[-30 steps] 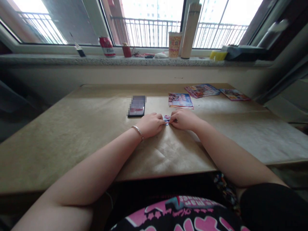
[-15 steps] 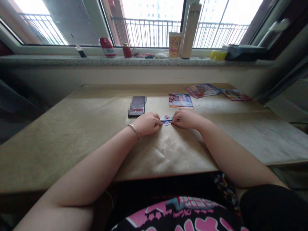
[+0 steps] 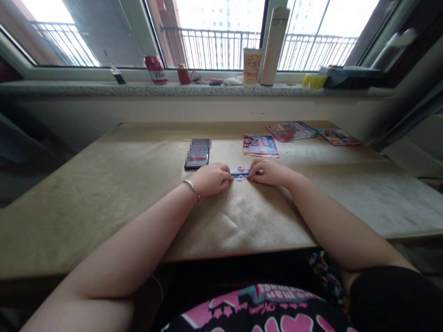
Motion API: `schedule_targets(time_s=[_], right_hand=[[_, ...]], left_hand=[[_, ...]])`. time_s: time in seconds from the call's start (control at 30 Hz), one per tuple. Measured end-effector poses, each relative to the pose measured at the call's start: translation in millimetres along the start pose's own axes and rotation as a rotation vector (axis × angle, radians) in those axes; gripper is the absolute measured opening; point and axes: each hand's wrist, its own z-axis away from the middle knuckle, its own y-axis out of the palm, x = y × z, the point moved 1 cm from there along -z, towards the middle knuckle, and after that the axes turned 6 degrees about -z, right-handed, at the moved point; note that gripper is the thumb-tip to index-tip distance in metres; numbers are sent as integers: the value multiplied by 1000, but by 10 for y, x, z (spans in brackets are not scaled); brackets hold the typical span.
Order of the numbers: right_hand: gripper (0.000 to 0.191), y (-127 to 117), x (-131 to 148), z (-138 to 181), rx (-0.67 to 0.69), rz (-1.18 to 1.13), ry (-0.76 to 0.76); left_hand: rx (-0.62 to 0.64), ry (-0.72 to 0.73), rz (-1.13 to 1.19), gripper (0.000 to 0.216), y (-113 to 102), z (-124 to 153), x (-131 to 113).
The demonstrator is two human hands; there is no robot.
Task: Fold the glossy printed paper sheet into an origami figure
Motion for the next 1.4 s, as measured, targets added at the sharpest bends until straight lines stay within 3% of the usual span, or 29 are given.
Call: schedule_targets(time_s=[0.2,0.4,0.63,0.87,1.17,1.4], right_hand=[[20,131,53,-38,-44,-80,120],[24,198,15,-57,-202,81,70],[20,206,-14,-72,-187,100,21],[22,191,35,-46,-121,128,-143],[17,162,89,-51,-125,162,-240],[17,169,154,-40,-103,225,-209]], left_hand=[[-70,-27,-47,33,89,10,50],[-57,0,-27,31,98,10,54],[-50,-24,-29,29,43,-6,-41],[-20,10,29,38,96,-14,-24],[16,-12,27,56,143,3,-34],[-147,17,-7,27,94,-33,-21]])
